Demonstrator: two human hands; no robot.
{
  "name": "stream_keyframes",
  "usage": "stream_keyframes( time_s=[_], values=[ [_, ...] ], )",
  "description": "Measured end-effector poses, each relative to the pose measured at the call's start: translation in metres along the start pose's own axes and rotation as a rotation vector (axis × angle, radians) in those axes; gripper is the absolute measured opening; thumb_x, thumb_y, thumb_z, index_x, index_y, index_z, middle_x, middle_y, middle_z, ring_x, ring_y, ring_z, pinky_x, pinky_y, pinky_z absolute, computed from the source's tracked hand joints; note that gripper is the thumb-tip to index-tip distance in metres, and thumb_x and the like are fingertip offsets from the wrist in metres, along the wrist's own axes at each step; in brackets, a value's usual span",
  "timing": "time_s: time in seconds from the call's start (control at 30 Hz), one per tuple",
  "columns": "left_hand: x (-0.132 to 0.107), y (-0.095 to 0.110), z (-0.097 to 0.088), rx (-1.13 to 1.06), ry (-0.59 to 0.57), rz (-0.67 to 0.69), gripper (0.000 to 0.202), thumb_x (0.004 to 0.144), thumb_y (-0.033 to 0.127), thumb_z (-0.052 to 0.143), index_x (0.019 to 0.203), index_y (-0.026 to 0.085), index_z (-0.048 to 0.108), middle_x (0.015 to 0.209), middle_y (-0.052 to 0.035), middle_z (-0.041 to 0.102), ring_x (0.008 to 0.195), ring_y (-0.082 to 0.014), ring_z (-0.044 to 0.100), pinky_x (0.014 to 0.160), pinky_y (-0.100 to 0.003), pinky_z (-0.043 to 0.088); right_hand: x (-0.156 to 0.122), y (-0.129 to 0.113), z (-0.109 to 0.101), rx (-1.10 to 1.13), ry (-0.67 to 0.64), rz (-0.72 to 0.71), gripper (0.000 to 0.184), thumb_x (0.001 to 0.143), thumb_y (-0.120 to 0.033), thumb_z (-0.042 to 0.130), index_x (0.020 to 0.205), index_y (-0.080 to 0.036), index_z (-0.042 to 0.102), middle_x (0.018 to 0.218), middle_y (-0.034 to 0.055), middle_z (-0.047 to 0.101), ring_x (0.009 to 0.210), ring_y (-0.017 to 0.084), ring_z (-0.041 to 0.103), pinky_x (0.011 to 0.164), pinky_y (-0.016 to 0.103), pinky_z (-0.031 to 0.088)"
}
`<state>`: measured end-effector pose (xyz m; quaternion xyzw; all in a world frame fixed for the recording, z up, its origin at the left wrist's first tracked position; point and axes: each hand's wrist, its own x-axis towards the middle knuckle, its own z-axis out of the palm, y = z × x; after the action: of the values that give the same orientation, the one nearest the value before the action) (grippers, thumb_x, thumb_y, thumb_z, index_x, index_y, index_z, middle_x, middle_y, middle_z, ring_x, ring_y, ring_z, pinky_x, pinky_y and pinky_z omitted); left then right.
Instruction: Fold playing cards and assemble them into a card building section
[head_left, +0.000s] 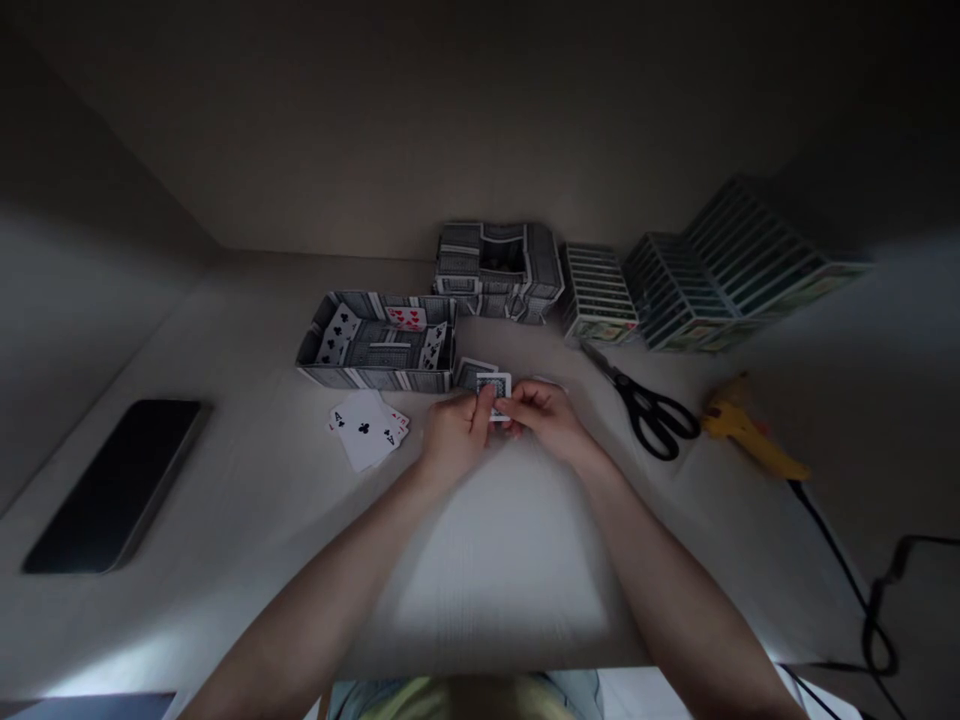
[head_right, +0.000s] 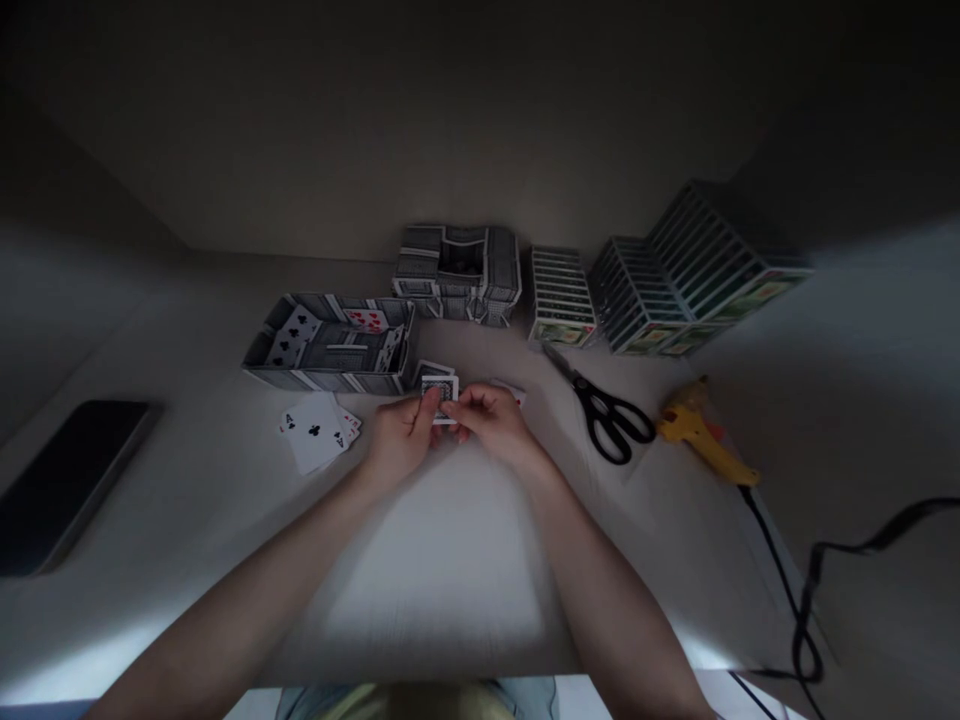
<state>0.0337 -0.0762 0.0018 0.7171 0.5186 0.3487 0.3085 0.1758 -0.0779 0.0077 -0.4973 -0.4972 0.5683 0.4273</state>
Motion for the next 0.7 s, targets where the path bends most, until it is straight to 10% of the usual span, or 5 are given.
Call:
stream_keyframes(
  time_s=[0.7],
  values=[
    [0.001,0.0021,-0.0057,-0.154,0.013,-0.052,0.051,0.079,0.048,0.044,0.039,0.016,0.045,0.037,0.0022,0.045,0.039,-0.0077,0.042,0.041,-0.021,0.032,-0.001,-0.0019,-0.0074,0.016,-0.104,0.011,0.027,0.065,-0.04,0.066,0.055,-0.017,0.054,0.048,-0.0038,0.056,0.039,0.007,0.047,0.041,0.02,0.035]
  ],
)
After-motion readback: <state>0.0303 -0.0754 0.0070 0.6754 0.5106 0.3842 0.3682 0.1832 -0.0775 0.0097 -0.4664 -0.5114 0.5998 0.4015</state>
